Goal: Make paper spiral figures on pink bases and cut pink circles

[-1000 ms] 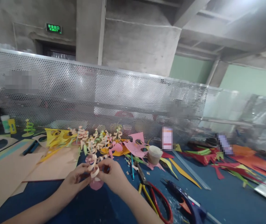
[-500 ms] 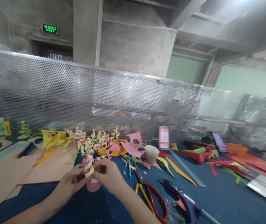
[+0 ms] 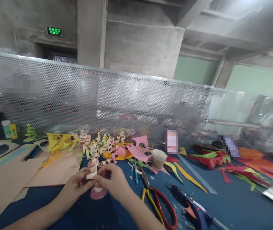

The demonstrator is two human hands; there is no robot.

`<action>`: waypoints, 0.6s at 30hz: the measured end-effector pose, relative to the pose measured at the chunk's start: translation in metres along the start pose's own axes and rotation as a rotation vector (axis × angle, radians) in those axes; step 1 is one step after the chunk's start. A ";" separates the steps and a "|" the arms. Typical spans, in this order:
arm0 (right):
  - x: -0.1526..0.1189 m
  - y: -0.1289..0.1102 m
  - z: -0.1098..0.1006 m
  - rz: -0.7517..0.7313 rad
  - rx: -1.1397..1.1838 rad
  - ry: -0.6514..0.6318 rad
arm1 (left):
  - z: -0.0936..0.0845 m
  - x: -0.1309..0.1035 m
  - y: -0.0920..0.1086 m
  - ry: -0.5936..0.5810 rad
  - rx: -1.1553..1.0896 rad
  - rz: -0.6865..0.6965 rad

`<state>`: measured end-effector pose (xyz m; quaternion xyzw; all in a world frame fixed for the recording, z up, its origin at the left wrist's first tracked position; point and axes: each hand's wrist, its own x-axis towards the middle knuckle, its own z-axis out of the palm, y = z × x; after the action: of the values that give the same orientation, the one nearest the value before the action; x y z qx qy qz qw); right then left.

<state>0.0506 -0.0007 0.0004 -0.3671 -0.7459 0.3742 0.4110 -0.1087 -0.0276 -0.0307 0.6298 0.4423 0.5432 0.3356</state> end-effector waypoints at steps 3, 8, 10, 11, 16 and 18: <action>0.000 0.005 0.001 -0.001 0.005 -0.005 | 0.000 -0.001 -0.005 -0.031 -0.061 -0.010; -0.001 0.009 0.004 -0.009 0.000 -0.017 | 0.000 -0.001 -0.002 -0.054 -0.076 -0.032; -0.001 0.009 0.005 -0.015 -0.016 -0.028 | 0.000 -0.001 -0.001 -0.067 -0.068 -0.021; -0.001 0.008 0.004 -0.020 -0.027 -0.036 | 0.000 -0.001 -0.001 -0.068 -0.068 -0.011; 0.008 0.008 -0.017 -0.049 -0.142 0.043 | 0.000 -0.001 -0.001 -0.017 -0.001 -0.035; 0.014 0.012 -0.036 -0.047 -0.220 0.138 | 0.000 -0.001 -0.001 -0.010 0.040 -0.053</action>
<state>0.0797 0.0262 0.0088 -0.4170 -0.7608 0.2543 0.4273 -0.1085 -0.0282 -0.0322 0.6271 0.4680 0.5222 0.3392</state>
